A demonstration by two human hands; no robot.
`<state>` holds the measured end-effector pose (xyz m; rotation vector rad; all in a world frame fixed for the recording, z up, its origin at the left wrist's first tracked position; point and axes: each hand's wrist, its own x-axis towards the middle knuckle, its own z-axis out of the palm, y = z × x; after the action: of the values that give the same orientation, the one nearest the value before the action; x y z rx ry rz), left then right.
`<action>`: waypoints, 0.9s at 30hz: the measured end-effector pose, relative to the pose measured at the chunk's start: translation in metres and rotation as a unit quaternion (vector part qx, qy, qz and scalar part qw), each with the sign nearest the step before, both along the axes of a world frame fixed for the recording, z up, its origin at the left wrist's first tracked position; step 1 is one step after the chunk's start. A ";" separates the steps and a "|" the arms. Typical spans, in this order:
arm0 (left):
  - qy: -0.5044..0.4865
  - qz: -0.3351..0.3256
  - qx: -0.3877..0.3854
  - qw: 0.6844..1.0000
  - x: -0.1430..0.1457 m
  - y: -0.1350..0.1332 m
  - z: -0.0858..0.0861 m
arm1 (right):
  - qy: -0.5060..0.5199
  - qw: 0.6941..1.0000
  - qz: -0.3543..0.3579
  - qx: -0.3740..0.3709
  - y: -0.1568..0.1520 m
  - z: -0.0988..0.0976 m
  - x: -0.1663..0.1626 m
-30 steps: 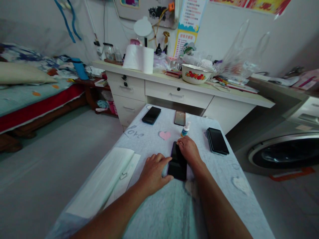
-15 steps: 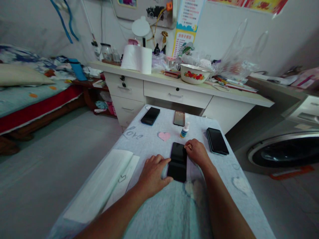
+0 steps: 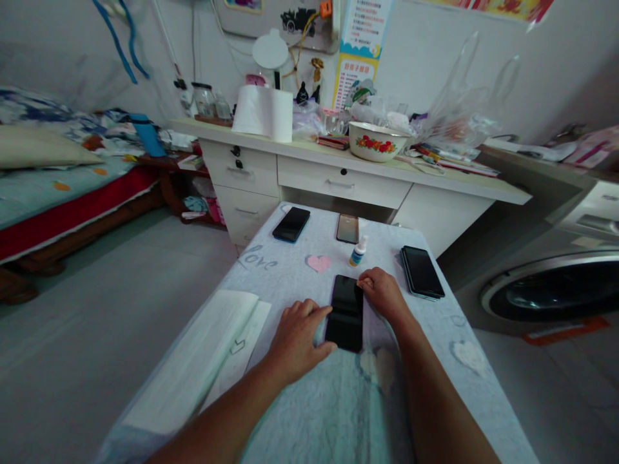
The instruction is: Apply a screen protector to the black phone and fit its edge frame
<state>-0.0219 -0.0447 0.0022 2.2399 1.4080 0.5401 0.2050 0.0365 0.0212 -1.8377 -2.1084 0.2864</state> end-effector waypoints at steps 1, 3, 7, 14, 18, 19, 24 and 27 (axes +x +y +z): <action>0.000 0.000 0.001 1.000 0.000 0.000 0.000 | -0.003 1.000 -0.003 0.006 0.001 -0.001 -0.002; 0.001 0.001 0.002 1.000 0.000 0.000 0.000 | -0.008 1.000 -0.002 0.021 0.002 -0.003 -0.008; 0.007 0.001 -0.004 1.000 0.000 0.001 0.001 | -0.004 0.999 0.015 0.034 0.003 -0.004 -0.024; 0.003 -0.003 0.005 1.000 0.000 0.001 0.001 | 0.000 0.997 0.049 0.057 0.006 -0.008 -0.044; 0.002 -0.003 0.004 1.000 0.000 0.001 0.001 | -0.010 0.995 0.086 0.053 0.006 -0.008 -0.047; 0.002 -0.002 0.004 1.000 0.000 0.001 0.001 | -0.011 0.994 0.096 0.050 0.005 -0.007 -0.048; 0.005 0.002 0.004 1.000 0.001 0.001 0.000 | -0.007 0.989 0.143 0.031 -0.001 -0.003 -0.048; 0.007 -0.001 0.007 1.000 0.001 0.001 -0.001 | -0.006 0.988 0.149 0.029 -0.002 -0.002 -0.047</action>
<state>-0.0212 -0.0432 0.0016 2.2588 1.4135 0.5362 0.1576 0.0344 0.0187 -1.4922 -2.3725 0.2823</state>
